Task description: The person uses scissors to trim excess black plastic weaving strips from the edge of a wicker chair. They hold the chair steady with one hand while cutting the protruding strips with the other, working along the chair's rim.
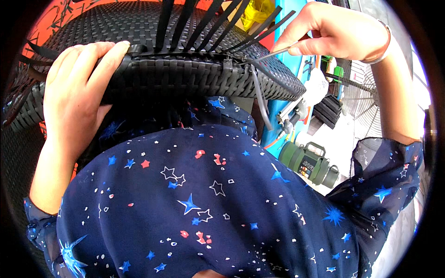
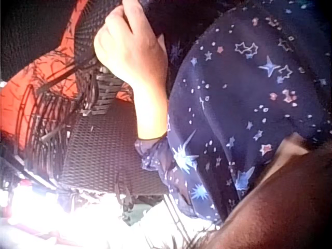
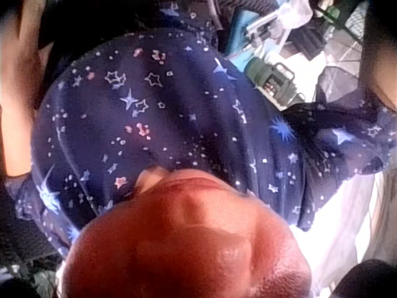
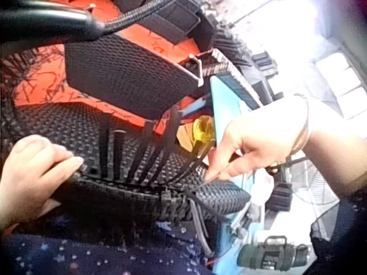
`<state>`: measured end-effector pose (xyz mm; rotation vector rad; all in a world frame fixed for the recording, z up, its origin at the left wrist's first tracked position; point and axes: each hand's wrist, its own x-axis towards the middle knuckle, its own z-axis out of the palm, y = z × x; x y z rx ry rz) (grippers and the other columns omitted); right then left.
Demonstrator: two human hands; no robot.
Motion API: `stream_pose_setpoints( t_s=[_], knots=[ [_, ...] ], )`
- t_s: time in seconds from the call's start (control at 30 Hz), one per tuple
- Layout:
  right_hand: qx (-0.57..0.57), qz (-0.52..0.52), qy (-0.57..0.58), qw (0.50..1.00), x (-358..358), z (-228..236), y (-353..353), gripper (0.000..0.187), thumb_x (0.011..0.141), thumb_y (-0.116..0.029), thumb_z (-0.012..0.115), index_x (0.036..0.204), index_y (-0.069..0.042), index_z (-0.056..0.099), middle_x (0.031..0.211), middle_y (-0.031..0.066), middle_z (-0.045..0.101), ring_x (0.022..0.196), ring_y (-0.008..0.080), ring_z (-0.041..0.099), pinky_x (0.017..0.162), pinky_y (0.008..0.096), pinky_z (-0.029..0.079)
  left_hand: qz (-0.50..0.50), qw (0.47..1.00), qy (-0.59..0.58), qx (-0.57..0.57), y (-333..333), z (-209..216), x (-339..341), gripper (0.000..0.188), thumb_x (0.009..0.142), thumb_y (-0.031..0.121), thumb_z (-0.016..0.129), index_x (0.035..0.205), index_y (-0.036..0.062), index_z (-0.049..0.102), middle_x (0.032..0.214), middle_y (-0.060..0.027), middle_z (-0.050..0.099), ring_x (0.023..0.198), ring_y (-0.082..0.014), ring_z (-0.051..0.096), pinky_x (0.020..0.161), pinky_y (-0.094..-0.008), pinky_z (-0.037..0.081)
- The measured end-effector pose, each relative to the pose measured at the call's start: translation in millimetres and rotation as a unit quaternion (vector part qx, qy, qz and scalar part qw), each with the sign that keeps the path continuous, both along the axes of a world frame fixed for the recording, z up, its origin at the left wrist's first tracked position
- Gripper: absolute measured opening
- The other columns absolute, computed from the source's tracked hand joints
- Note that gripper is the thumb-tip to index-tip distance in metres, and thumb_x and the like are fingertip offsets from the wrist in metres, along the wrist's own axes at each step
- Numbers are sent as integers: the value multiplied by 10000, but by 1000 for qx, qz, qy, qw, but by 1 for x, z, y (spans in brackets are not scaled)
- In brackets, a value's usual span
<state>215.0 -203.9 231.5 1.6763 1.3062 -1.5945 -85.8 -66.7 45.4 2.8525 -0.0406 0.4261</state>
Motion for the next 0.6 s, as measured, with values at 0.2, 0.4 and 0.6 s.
stream_pose_setpoints(
  t_s=[0.2, 0.4, 0.6],
  knots=[
    [167, 52, 9, 985, 2, -21, -41, 260, 921, -17, 709, 1178, 7, 739, 1005, 169, 762, 901, 241, 740, 819, 337, 578, 8, 1000, 20, 4, -6, -9, -7, 767, 589, 61, 768, 1342, 72, 625, 1206, -96, 646, 1090, -317, 619, 991, -430, 481],
    [205, 74, -37, 975, -18, -19, -50, 224, 898, -52, 722, 1115, -16, 760, 938, 171, 748, 893, 327, 733, 816, 376, 573, 3, 1000, -3, 15, -12, -15, -9, 775, 575, 88, 789, 1333, 87, 628, 1175, -75, 646, 1033, -299, 623, 943, -424, 492],
    [251, 4, -120, 960, -42, -26, -90, 188, 909, -92, 717, 1084, -52, 773, 942, 178, 743, 891, 337, 728, 795, 403, 570, 10, 1000, 1, 3, -15, -17, -9, 752, 585, 76, 780, 1323, 84, 636, 1174, -67, 645, 1041, -289, 622, 959, -423, 486]
  ],
)
